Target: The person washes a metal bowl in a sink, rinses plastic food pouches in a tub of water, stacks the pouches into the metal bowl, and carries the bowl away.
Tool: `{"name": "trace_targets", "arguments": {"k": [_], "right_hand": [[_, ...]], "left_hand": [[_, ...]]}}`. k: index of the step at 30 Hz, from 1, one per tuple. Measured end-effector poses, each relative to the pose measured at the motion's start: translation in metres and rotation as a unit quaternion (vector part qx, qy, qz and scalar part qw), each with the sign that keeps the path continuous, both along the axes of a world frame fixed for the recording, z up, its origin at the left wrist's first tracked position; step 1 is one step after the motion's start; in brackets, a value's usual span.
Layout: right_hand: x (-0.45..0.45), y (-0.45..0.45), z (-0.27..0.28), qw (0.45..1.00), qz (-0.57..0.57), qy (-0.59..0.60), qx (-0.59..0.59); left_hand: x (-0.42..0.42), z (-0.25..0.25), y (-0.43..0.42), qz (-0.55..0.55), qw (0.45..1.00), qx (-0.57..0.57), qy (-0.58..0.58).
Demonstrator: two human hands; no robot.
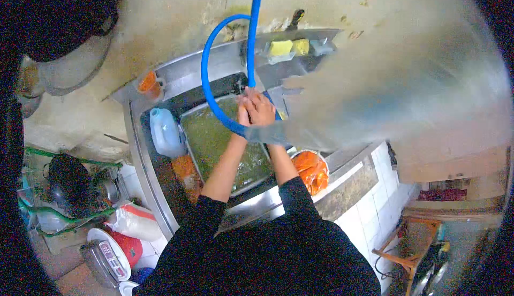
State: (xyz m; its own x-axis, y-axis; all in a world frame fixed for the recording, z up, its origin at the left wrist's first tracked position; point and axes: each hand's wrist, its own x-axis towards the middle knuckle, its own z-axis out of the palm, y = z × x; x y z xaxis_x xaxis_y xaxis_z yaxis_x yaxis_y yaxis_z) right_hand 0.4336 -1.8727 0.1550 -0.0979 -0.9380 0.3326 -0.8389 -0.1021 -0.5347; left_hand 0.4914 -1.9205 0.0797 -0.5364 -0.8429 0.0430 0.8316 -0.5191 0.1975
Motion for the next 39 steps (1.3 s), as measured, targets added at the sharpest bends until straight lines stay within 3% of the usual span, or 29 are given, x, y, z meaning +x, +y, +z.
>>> {"name": "trace_targets", "arguments": {"k": [2,4,6,7,8,9,10,12,14,16,18,20,21,22,24,26,30,32,33,34,35,36,38,39], "right_hand": [[-0.007,-0.011,0.01,0.999,0.023,-0.029,-0.009],[-0.011,-0.019,0.001,0.995,0.054,-0.08,-0.012],[-0.015,-0.024,-0.024,0.985,0.1,-0.139,0.002],[-0.01,-0.029,-0.026,0.978,0.122,-0.149,0.076],[-0.016,-0.023,-0.029,0.977,0.126,-0.153,0.073],[-0.009,0.002,0.025,0.977,0.109,-0.178,0.053],[-0.007,0.016,0.06,0.974,0.092,-0.205,0.032],[-0.016,0.004,0.057,0.969,0.087,-0.23,0.0],[-0.022,-0.014,0.04,0.979,0.013,-0.188,-0.082],[-0.027,-0.026,0.033,0.975,0.001,-0.208,-0.074],[-0.027,-0.032,0.029,0.973,-0.008,-0.225,-0.057],[-0.027,-0.034,0.03,0.953,-0.027,-0.301,0.003],[-0.028,-0.031,0.034,0.93,-0.013,-0.366,0.04],[-0.028,-0.033,0.032,0.928,-0.012,-0.369,0.043],[-0.027,-0.033,0.023,0.893,-0.004,-0.418,0.169],[-0.025,-0.048,0.017,0.88,-0.02,-0.418,0.223],[-0.037,-0.048,0.027,0.911,-0.04,-0.297,0.283],[-0.034,-0.057,-0.007,0.975,0.024,-0.118,0.184],[-0.037,-0.055,-0.013,0.974,0.015,-0.118,0.195],[-0.038,-0.052,-0.017,0.954,0.06,-0.203,0.211],[-0.043,-0.051,-0.021,0.926,0.105,-0.287,0.222],[-0.057,-0.051,-0.025,0.925,0.098,-0.289,0.228],[-0.104,-0.045,-0.041,0.838,0.281,-0.44,0.158],[-0.135,-0.035,-0.056,0.848,0.209,-0.464,0.15]], "left_hand": [[-0.004,0.013,-0.002,0.002,0.998,-0.06,0.012],[-0.006,0.01,0.002,-0.002,0.993,0.108,-0.056],[0.006,0.014,0.003,0.017,0.993,-0.118,0.007],[0.007,0.016,0.0,0.037,0.99,-0.132,0.024],[0.008,0.017,0.001,0.049,0.989,-0.138,0.031],[0.008,0.016,0.001,0.061,0.987,-0.144,0.037],[0.01,0.023,0.001,0.038,0.996,-0.078,-0.012],[0.012,0.049,0.003,-0.006,0.992,0.057,-0.112],[0.001,0.082,0.028,0.012,0.99,0.061,-0.129],[-0.014,0.1,0.042,0.091,0.958,0.035,-0.268],[-0.022,0.096,0.042,0.147,0.937,0.049,-0.313],[-0.027,0.079,0.039,0.317,0.79,-0.033,-0.523],[-0.037,0.083,0.043,0.406,0.785,0.004,-0.469],[-0.037,0.073,0.036,0.406,0.782,0.005,-0.473],[-0.025,0.052,0.023,0.345,0.889,-0.019,-0.302],[-0.032,0.065,0.028,0.341,0.891,0.0,-0.299],[-0.054,0.084,0.035,0.301,0.916,0.068,-0.257],[-0.058,0.067,0.031,0.355,0.863,0.086,-0.349],[-0.061,0.054,0.028,0.4,0.864,0.082,-0.295],[-0.056,0.041,0.022,0.391,0.866,0.089,-0.298],[-0.047,0.03,0.015,0.449,0.804,0.068,-0.385],[-0.038,0.021,0.008,0.499,0.729,0.045,-0.466],[-0.03,0.034,-0.002,0.467,0.73,0.115,-0.486],[-0.025,0.041,-0.002,0.438,0.723,0.183,-0.501]]}}
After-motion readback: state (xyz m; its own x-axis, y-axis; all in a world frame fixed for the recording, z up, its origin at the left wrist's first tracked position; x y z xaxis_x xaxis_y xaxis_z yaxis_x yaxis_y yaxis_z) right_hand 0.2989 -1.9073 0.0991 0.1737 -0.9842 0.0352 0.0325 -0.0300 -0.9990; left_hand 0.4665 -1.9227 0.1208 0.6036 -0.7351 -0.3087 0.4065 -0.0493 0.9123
